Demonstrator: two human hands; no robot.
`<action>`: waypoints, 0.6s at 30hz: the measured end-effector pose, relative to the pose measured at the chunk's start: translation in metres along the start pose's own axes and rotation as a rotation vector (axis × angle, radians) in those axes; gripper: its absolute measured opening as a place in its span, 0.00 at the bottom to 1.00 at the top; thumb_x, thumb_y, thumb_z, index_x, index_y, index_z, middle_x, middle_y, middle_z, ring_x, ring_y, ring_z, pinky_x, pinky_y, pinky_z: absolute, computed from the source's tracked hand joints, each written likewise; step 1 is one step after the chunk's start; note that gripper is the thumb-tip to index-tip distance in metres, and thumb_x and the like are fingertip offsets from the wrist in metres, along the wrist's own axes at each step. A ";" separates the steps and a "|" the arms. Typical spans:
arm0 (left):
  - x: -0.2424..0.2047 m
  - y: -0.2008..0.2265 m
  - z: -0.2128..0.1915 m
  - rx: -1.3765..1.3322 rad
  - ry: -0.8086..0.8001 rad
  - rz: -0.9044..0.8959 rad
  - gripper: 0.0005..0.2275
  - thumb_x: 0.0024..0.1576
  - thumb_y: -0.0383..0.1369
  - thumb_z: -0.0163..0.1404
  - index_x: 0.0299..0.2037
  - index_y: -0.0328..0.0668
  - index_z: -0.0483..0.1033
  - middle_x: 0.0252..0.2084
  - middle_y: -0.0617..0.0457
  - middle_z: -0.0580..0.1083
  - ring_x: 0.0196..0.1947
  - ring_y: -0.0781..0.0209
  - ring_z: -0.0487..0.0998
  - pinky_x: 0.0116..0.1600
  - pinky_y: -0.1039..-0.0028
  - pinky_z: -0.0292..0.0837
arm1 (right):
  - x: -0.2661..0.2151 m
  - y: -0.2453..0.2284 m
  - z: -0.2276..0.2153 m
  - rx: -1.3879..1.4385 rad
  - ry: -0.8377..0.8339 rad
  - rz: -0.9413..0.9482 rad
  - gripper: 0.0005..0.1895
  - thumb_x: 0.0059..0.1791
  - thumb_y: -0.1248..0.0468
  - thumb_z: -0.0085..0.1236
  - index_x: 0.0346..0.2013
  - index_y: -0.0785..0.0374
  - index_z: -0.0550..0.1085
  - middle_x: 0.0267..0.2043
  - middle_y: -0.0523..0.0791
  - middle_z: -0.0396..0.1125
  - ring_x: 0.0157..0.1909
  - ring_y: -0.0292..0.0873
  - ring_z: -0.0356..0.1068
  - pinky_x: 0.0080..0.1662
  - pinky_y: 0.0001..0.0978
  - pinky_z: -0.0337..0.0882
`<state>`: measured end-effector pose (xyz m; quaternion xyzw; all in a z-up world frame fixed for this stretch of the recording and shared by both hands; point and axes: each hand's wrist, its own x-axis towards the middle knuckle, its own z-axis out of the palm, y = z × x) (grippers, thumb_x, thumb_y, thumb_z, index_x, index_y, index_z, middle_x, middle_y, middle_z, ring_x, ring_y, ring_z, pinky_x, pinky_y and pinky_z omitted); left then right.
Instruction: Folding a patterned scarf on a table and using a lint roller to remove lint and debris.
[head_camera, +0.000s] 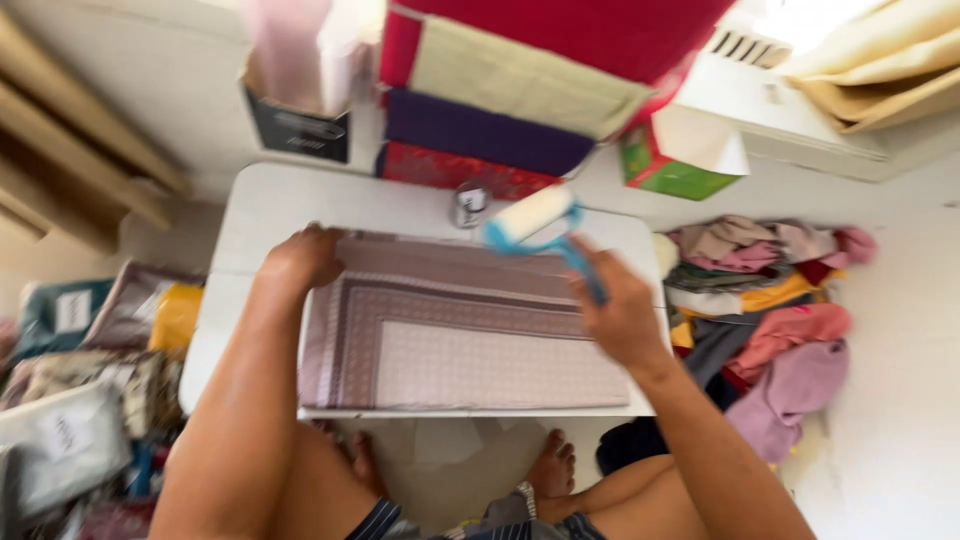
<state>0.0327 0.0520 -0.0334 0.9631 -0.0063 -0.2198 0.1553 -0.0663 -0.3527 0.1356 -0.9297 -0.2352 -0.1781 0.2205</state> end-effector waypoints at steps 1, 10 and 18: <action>-0.009 0.010 -0.009 -0.020 -0.024 0.005 0.26 0.59 0.34 0.52 0.69 0.39 0.68 0.63 0.30 0.69 0.63 0.31 0.73 0.63 0.44 0.71 | 0.002 0.016 -0.031 -0.058 0.151 -0.013 0.21 0.55 0.63 0.54 0.62 0.63 0.74 0.53 0.58 0.72 0.55 0.64 0.69 0.55 0.51 0.69; 0.057 0.008 0.050 0.097 0.015 -0.002 0.40 0.55 0.39 0.57 0.77 0.46 0.50 0.74 0.36 0.58 0.72 0.36 0.62 0.69 0.47 0.67 | 0.080 0.150 -0.098 -0.404 0.076 0.665 0.21 0.51 0.46 0.57 0.59 0.35 0.76 0.44 0.48 0.76 0.47 0.59 0.76 0.50 0.52 0.75; 0.080 0.022 0.064 0.220 0.101 0.082 0.31 0.57 0.33 0.45 0.75 0.54 0.56 0.77 0.48 0.56 0.75 0.47 0.57 0.68 0.44 0.63 | 0.090 0.144 -0.072 -0.894 0.078 0.301 0.30 0.45 0.48 0.67 0.60 0.48 0.74 0.47 0.48 0.69 0.47 0.55 0.71 0.49 0.51 0.68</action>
